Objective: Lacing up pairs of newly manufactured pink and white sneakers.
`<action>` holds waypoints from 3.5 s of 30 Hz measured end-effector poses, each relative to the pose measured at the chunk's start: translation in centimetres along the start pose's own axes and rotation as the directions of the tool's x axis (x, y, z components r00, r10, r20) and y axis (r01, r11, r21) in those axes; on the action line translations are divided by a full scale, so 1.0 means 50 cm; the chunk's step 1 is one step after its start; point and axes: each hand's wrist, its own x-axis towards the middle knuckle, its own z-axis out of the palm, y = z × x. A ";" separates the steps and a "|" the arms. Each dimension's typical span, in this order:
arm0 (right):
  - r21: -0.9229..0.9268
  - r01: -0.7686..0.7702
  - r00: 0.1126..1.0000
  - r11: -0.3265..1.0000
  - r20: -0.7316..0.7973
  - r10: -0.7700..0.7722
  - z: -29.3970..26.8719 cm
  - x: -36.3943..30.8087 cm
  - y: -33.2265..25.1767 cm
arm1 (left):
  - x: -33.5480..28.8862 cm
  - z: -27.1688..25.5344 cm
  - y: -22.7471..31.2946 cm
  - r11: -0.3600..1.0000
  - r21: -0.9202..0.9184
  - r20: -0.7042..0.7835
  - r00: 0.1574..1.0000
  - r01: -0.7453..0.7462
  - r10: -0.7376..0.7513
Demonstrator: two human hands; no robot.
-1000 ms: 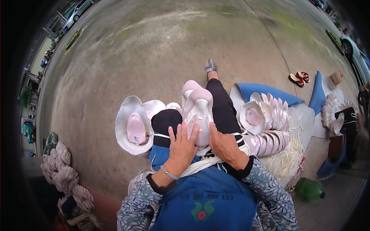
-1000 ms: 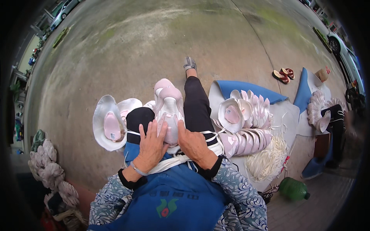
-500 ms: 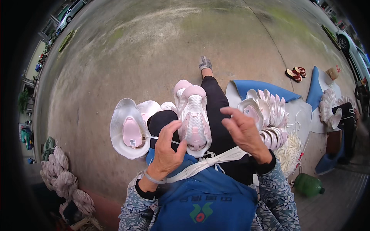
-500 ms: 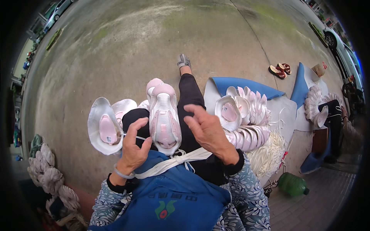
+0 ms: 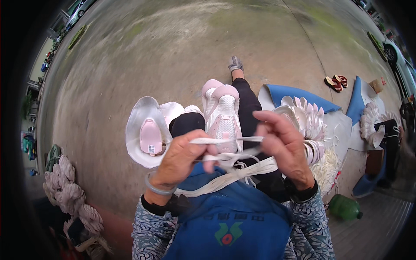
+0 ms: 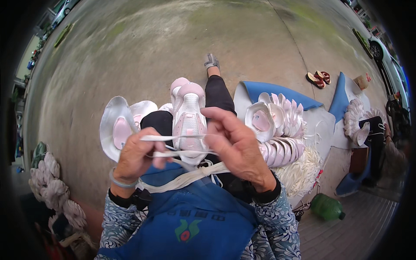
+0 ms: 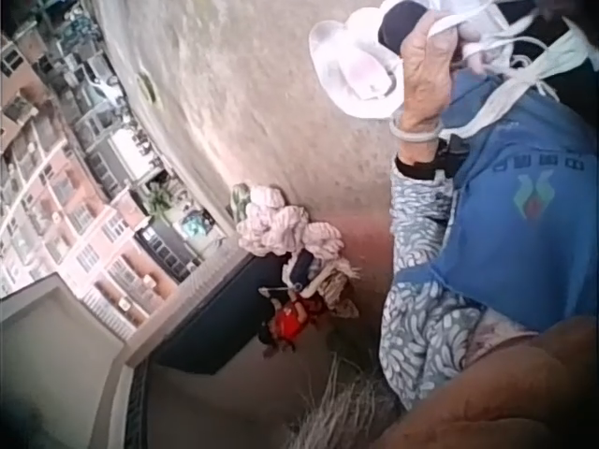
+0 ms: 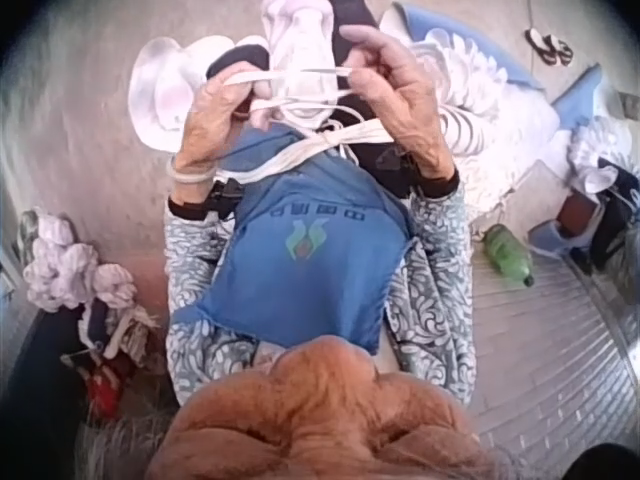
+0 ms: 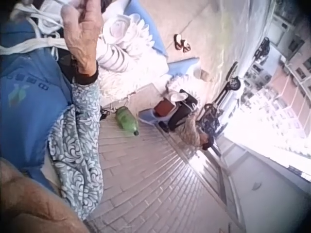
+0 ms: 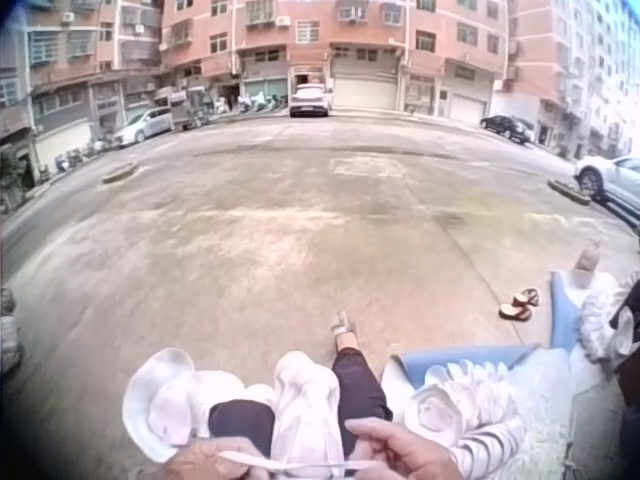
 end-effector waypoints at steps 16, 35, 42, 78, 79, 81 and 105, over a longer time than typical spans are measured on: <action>-0.277 -0.162 0.976 0.947 0.100 0.196 -0.131 -0.031 0.029 | -0.117 -0.143 0.115 0.736 -0.327 -0.360 0.798 -0.593 0.484; -0.066 0.164 0.961 0.984 -0.216 -0.175 -0.046 -0.004 0.056 | -0.101 -0.003 0.040 0.818 0.459 0.201 0.937 -0.346 0.284; -0.440 0.049 0.987 0.897 -0.116 -0.111 -0.019 -0.033 0.198 | -0.132 -0.112 -0.066 0.614 0.772 -0.271 0.959 0.167 0.080; -0.818 0.301 0.953 0.490 0.270 -0.134 0.012 -0.045 0.211 | -0.088 -0.068 -0.119 0.026 0.988 0.145 0.976 -0.152 0.163; -0.817 0.301 0.953 0.492 0.270 -0.134 0.006 -0.041 0.211 | -0.095 -0.072 -0.111 -0.011 0.996 0.085 0.963 -0.085 0.257; -0.814 0.293 0.955 0.501 0.225 -0.192 -0.011 -0.035 0.201 | -0.112 -0.081 -0.093 -0.041 0.999 0.022 0.937 -0.008 0.349; -0.132 -0.356 0.934 0.925 -0.093 0.346 -0.016 0.080 0.162 | 0.089 -0.085 -0.108 0.577 0.814 -0.292 0.904 0.065 0.311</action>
